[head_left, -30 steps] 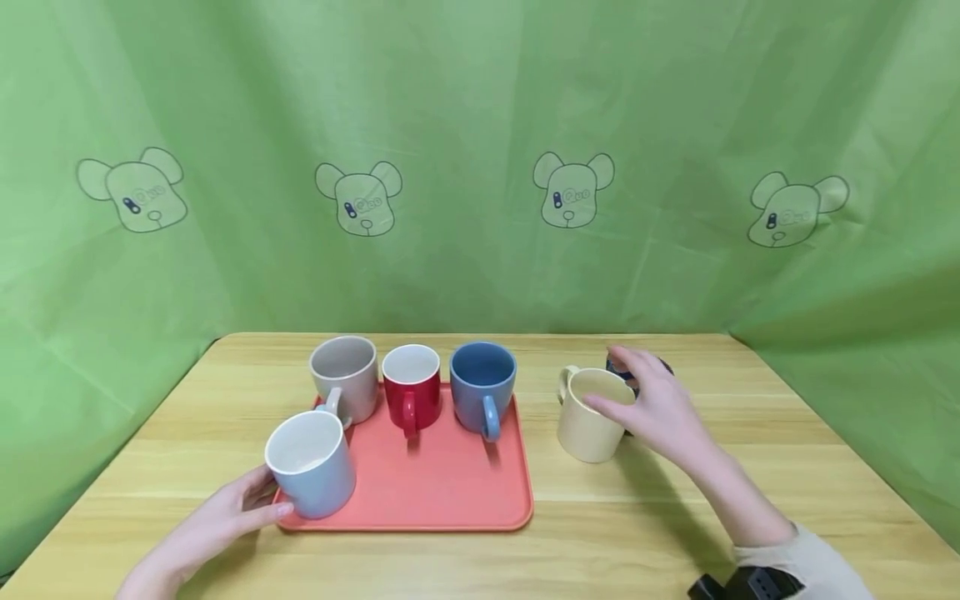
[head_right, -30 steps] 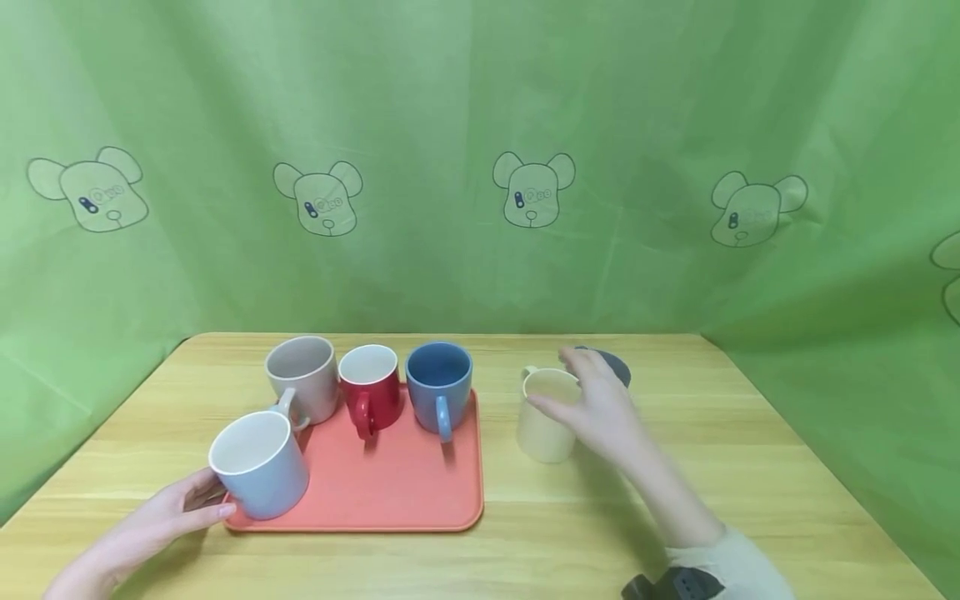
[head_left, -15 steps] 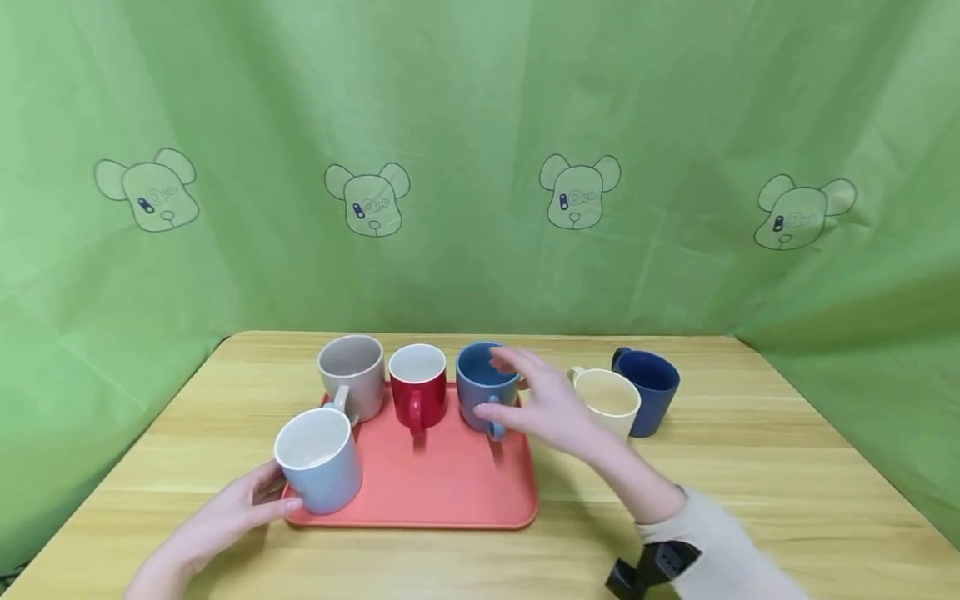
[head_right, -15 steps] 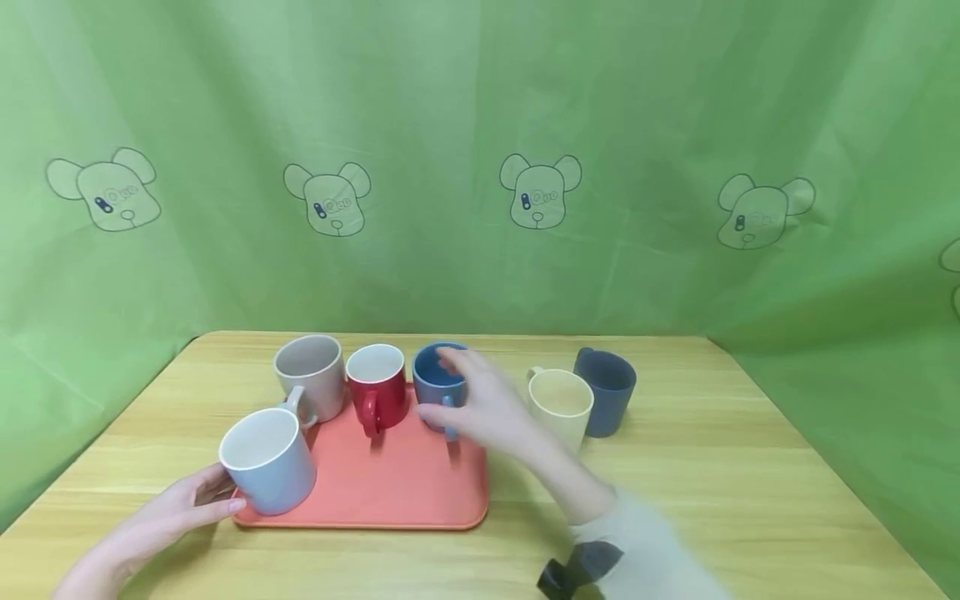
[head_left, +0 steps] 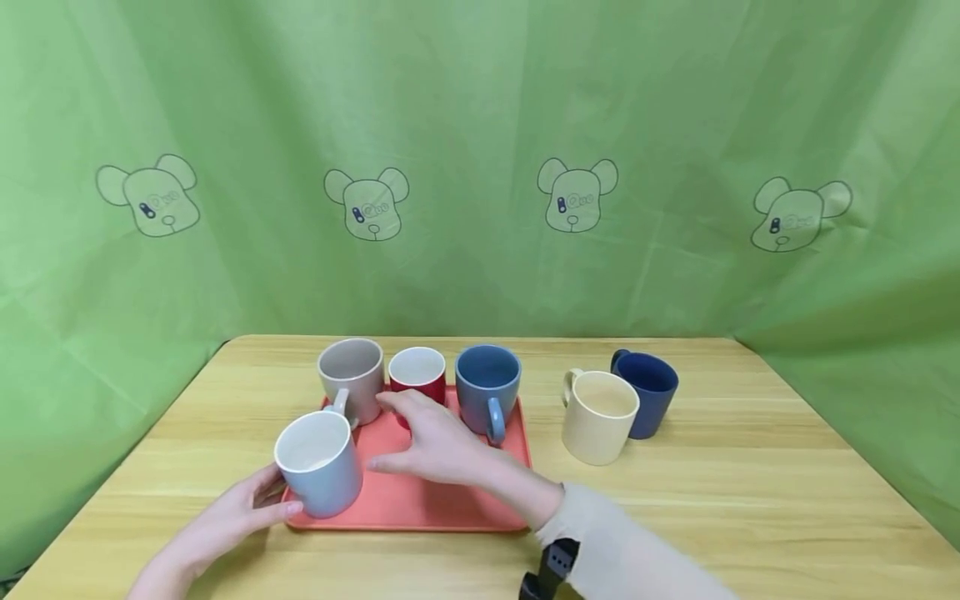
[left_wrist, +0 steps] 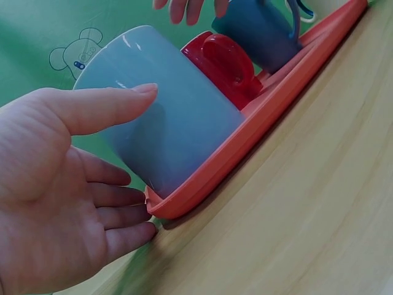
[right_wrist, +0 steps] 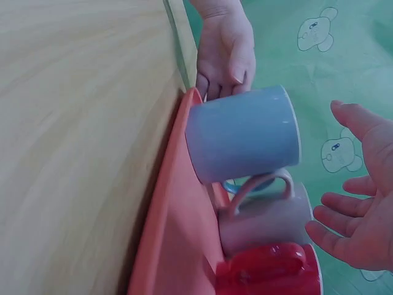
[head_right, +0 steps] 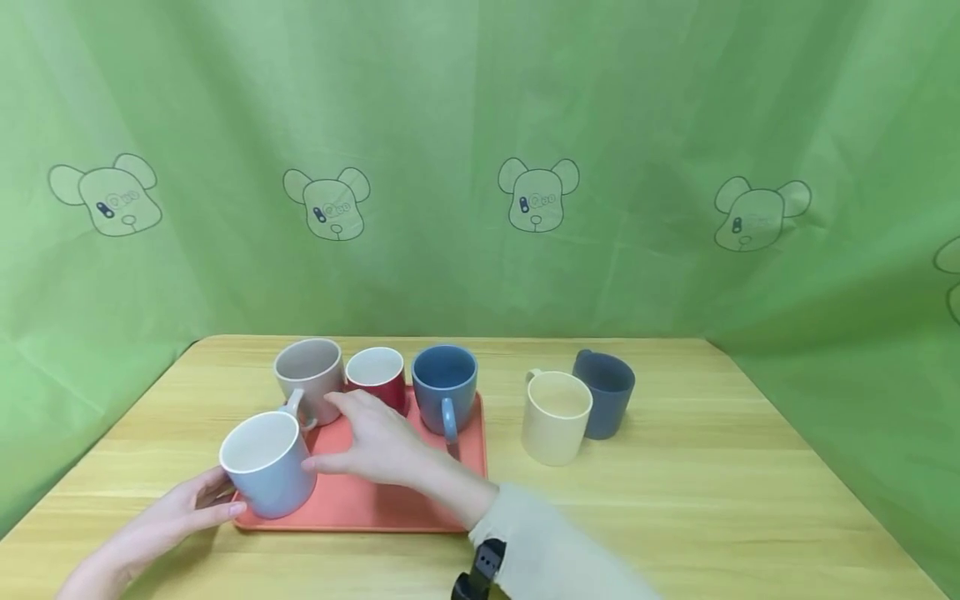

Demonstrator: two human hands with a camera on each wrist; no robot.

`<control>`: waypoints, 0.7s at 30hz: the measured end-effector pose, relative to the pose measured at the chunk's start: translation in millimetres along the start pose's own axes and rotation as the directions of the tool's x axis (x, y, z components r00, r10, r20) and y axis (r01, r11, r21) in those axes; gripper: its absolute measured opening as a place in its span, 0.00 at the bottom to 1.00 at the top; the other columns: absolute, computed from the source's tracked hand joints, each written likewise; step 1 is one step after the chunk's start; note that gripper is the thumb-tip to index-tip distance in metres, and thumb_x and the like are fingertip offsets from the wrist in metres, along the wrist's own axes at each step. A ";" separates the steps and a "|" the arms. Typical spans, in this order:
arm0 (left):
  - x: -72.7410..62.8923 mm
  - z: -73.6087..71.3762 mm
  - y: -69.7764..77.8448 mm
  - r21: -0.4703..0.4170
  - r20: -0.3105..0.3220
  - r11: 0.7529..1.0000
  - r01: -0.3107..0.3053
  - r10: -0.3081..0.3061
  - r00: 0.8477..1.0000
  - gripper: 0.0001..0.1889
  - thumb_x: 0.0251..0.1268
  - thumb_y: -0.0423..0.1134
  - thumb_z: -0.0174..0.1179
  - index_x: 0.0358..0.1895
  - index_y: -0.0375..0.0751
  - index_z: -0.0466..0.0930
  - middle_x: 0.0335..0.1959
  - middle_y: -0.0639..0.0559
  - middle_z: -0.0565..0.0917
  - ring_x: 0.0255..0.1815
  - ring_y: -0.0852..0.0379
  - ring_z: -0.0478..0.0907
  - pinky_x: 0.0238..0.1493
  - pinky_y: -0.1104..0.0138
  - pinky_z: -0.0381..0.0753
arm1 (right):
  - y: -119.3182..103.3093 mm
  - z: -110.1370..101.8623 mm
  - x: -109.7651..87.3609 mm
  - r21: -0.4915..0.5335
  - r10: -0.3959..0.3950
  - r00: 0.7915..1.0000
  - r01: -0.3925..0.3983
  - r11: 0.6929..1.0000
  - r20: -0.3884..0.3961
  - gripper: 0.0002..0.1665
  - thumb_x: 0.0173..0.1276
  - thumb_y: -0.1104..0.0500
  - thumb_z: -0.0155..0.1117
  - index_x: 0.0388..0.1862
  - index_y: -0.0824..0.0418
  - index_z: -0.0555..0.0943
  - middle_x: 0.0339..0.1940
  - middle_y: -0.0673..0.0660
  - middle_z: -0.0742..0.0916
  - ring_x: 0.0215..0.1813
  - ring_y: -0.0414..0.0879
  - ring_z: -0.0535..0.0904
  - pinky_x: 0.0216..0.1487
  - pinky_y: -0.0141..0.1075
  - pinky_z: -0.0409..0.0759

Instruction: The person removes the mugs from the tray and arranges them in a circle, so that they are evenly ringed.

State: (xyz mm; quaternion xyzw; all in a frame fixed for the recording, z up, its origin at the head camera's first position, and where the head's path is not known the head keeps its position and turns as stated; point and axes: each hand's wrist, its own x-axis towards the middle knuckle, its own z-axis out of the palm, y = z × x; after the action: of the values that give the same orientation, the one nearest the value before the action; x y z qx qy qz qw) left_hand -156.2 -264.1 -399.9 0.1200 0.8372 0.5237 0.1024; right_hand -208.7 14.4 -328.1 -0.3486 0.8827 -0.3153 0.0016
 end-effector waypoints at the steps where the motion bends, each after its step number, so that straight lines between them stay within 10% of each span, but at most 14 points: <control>1: 0.6 0.2 0.4 -0.001 -0.002 1.000 0.002 -0.002 1.000 0.41 0.64 0.40 0.58 0.68 0.19 0.43 0.67 0.23 0.52 0.66 0.31 0.56 0.62 0.53 0.64 | -1.1 2.5 2.2 0.008 0.006 1.000 -0.006 1.000 0.004 0.46 0.53 0.40 0.69 0.67 0.57 0.66 0.61 0.50 0.74 0.59 0.42 0.70 0.58 0.38 0.72; 21: -1.9 1.1 -2.0 -0.018 0.001 0.999 -0.043 0.043 0.999 0.39 0.64 0.37 0.57 0.67 0.18 0.45 0.66 0.23 0.54 0.66 0.31 0.56 0.55 0.78 0.65 | -25.6 44.9 42.6 -0.102 -0.112 0.993 0.115 0.988 0.031 0.45 0.47 0.36 0.72 0.60 0.57 0.71 0.48 0.46 0.79 0.48 0.35 0.72 0.44 0.25 0.72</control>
State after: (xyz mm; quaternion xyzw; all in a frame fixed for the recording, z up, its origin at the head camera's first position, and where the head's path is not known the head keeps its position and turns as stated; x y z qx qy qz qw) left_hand -154.3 -264.5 -402.1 0.1375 0.8296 0.5332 0.0926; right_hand -215.2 -51.1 -340.5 -0.4019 0.8765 -0.2640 -0.0235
